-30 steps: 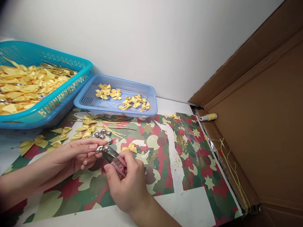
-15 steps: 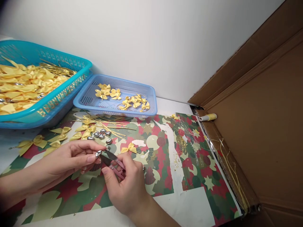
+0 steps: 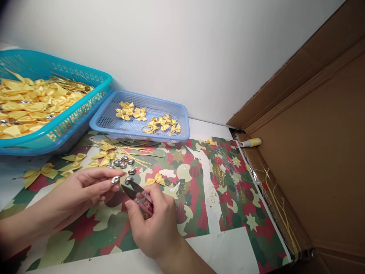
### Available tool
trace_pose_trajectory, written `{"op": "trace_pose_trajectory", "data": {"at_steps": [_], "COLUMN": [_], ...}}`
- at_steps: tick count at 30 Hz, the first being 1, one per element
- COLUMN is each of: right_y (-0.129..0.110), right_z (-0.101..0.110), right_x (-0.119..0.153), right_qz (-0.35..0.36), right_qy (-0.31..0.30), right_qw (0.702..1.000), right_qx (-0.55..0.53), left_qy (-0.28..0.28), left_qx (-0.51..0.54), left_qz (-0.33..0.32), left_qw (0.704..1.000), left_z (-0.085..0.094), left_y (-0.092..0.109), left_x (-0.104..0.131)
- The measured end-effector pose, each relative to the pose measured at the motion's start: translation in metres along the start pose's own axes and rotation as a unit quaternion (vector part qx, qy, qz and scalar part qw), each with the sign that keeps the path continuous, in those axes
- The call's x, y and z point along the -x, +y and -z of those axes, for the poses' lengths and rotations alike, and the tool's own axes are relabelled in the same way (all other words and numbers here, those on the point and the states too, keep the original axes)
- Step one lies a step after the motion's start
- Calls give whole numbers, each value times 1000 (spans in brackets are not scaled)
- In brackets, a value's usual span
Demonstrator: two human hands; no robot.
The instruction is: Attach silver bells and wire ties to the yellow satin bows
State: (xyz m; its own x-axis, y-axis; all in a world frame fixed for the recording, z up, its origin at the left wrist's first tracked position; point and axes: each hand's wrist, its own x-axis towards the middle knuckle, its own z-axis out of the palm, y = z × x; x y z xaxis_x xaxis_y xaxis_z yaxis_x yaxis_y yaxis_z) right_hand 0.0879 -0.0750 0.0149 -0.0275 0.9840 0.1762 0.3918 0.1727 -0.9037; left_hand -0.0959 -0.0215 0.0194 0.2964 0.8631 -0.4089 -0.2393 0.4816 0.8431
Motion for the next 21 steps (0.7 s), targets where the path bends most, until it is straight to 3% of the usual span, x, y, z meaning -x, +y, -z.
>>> {"op": "trace_pose_trajectory", "data": {"at_steps": [3, 9, 21], "right_y": [0, 1, -1], "right_z": [-1, -1, -1], "right_x": [-1, 0, 0], "right_qz": [-4, -22, -26], "right_qy": [2, -7, -3], "right_qw": [1000, 1000, 999], "right_qx": [-14, 3, 41], "left_qy": [-1, -103, -109], "left_qx": [39, 72, 58], "left_qz": [26, 67, 74], "left_qw": [999, 990, 990], "left_z": [-3, -4, -5], "left_y": [2, -4, -6], "left_x": [-1, 1, 4]}}
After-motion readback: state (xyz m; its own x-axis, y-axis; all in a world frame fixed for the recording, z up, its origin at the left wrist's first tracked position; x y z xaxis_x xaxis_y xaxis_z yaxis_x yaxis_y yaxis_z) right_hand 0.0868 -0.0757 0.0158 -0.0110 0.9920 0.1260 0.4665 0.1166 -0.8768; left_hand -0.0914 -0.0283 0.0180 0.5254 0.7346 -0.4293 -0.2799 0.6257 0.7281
